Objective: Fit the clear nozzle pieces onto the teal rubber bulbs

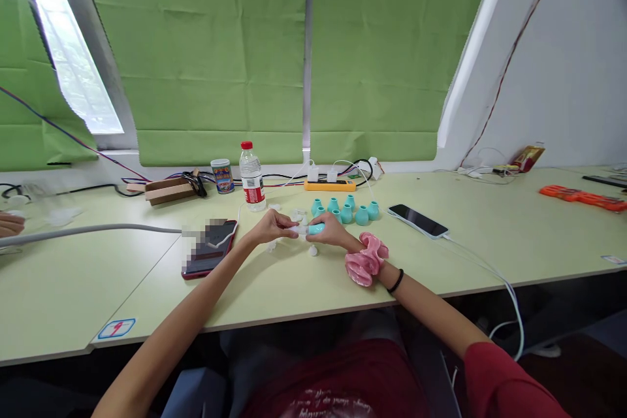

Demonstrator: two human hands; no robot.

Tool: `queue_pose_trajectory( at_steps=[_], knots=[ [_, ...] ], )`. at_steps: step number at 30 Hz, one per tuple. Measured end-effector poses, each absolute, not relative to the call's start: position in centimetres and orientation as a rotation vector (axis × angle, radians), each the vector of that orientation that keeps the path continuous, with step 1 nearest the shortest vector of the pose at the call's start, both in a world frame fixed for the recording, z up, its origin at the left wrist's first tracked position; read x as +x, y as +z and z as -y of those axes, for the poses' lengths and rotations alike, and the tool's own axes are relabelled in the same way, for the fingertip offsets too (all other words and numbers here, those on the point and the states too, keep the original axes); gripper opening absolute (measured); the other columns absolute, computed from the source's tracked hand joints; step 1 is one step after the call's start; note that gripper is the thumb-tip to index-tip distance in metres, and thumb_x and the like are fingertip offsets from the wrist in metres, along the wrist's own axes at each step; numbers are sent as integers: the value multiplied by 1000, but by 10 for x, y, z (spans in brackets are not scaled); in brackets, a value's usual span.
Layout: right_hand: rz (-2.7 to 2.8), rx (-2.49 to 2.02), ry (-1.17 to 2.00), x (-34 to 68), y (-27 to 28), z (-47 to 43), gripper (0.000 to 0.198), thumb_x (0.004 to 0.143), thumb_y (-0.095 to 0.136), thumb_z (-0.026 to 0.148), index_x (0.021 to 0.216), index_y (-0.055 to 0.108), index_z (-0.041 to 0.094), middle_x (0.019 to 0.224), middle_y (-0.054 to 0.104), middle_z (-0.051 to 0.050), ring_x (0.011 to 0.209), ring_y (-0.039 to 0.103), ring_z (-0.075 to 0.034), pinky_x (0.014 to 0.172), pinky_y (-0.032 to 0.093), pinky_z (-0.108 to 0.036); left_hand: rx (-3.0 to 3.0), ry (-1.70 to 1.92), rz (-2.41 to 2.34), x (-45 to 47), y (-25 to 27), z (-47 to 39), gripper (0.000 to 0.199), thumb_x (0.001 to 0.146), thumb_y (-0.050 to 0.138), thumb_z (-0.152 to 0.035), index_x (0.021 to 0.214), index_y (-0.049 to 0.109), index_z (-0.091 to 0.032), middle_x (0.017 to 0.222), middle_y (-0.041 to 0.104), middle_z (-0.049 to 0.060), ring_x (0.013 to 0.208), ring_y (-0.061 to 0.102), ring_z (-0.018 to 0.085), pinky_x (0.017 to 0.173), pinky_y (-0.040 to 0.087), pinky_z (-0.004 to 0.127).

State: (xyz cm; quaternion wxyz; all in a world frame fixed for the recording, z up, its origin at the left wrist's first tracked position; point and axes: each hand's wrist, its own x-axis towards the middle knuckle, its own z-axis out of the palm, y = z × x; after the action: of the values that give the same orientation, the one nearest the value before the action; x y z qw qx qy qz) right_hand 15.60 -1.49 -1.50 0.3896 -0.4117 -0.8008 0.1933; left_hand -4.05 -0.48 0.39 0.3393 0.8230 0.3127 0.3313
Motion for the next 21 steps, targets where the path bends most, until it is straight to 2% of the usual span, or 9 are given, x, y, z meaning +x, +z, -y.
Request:
queue_pose_trajectory(
  at_steps=[5,13,17,21],
  knots=[
    [2030,-1078,709,157,-12,19,13,54,59,25,59,58,13,40,40,6,36,37,-6,35,26,-17,2160,862,-811,-40,3,6,29,57,70,-30,78,69,-10,70,66,5,61,55,15,54,41,22],
    [2041,-996,937,160,-2,27,15,56,58,24,50,49,13,35,34,7,33,30,-4,33,19,-17,2194,859,-809,-38,5,10,32,56,70,-31,78,69,-9,70,67,7,60,55,15,52,41,22],
    [2049,-918,1002,159,1,31,22,59,57,29,49,45,14,39,37,6,35,31,-4,34,22,-18,2197,904,-822,-36,11,14,30,58,69,-32,76,69,-9,69,66,7,61,56,15,52,42,22],
    [2029,-835,970,152,5,37,24,68,51,38,63,52,14,49,45,3,40,39,-7,39,31,-20,2187,995,-848,-34,21,19,36,65,63,-38,86,66,-8,79,65,9,66,58,16,55,44,23]
  ],
)
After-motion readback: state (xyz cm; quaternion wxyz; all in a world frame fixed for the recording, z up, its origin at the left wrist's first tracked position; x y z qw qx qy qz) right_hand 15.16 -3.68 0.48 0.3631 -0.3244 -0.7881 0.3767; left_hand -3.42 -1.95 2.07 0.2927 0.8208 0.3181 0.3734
